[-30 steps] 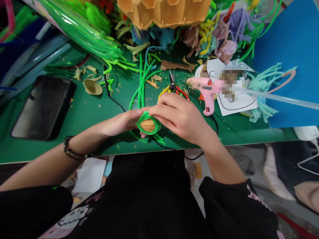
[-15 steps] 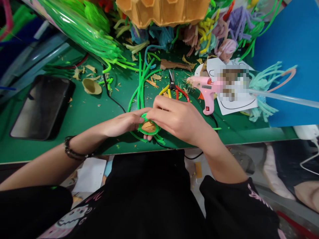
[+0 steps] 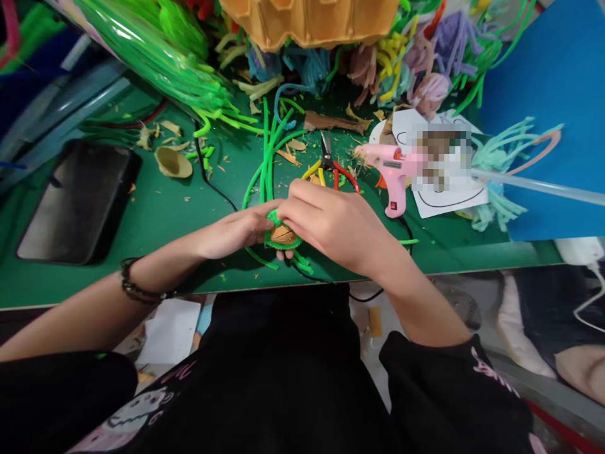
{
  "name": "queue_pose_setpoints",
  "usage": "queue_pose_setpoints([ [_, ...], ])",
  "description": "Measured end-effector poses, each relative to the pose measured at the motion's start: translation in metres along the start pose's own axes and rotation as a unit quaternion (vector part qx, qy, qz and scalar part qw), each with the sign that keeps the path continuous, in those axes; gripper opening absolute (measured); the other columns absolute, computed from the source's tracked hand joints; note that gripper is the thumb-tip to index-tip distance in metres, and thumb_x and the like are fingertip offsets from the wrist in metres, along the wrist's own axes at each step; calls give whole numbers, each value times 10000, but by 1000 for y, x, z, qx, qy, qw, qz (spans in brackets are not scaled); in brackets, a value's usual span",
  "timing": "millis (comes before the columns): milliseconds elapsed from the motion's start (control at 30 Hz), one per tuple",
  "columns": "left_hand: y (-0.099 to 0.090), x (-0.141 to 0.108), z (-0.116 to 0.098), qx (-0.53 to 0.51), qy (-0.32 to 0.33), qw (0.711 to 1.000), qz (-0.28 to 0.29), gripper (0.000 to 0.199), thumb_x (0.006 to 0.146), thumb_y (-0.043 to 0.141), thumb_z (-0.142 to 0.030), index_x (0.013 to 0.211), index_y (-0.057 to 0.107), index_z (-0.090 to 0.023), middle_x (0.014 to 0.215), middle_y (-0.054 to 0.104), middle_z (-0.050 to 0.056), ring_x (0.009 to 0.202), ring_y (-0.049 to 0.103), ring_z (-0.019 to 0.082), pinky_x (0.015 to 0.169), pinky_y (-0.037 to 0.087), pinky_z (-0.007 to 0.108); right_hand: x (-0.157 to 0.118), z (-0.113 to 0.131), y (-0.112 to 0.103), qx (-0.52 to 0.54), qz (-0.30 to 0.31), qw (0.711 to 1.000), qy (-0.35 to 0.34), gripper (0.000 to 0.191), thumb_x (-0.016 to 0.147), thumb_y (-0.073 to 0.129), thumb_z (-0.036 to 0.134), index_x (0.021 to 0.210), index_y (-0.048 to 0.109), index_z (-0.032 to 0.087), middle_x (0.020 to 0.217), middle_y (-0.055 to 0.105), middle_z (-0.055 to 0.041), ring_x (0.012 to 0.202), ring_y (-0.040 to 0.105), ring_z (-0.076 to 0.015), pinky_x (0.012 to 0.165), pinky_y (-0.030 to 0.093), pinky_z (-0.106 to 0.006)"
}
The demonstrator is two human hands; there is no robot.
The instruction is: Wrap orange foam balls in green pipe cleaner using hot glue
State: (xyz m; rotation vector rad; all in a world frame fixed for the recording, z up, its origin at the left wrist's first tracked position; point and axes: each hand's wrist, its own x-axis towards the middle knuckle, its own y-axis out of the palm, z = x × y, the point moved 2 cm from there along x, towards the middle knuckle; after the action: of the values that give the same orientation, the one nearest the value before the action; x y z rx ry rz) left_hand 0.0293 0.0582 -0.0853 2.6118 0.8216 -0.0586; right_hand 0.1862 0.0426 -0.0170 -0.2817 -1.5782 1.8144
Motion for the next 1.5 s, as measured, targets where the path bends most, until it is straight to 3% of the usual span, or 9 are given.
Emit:
queue_pose_setpoints([
  [367,-3,1,2,3,4,1000,-24,326,794,396,-220,1100,461,-131,725,634,10,652,626,123,608,535,241,9,1,-2,-12,24,1000,7,233,955,415,250,914,625,158,849,574,-44,791,562,-124,680,467,-255],
  [567,-4,3,0,-36,20,998,-53,349,776,380,-193,1110,457,-128,763,632,24,660,642,141,628,552,293,13,3,-4,-38,17,999,7,246,960,386,234,941,625,176,841,564,-33,769,567,-124,666,470,-262],
  [900,-4,2,-4,-62,15,995,-74,315,780,385,-170,1082,468,-136,800,635,11,659,639,120,706,558,299,4,4,3,-38,-81,996,11,192,933,437,176,972,625,170,848,636,-33,764,604,-116,667,494,-250],
  [1067,-3,1,-7,-34,9,994,-106,325,783,356,-141,1078,490,-114,789,624,21,668,651,134,628,539,260,2,5,2,-45,-135,990,27,176,931,459,183,930,635,187,815,644,-19,740,607,-107,635,486,-235],
  [1267,-2,1,-7,-1,21,994,-105,318,804,356,-154,1087,496,-115,951,662,60,690,648,114,602,512,220,0,4,3,-65,-118,991,26,199,938,448,204,925,645,180,772,622,-20,703,582,-102,609,464,-221],
  [1500,-4,1,-7,5,16,995,-101,282,823,367,-158,1073,492,-124,896,650,41,693,642,99,594,510,194,-2,3,6,-73,-103,991,36,209,935,446,204,940,654,174,755,594,-17,663,542,-97,564,412,-217],
])
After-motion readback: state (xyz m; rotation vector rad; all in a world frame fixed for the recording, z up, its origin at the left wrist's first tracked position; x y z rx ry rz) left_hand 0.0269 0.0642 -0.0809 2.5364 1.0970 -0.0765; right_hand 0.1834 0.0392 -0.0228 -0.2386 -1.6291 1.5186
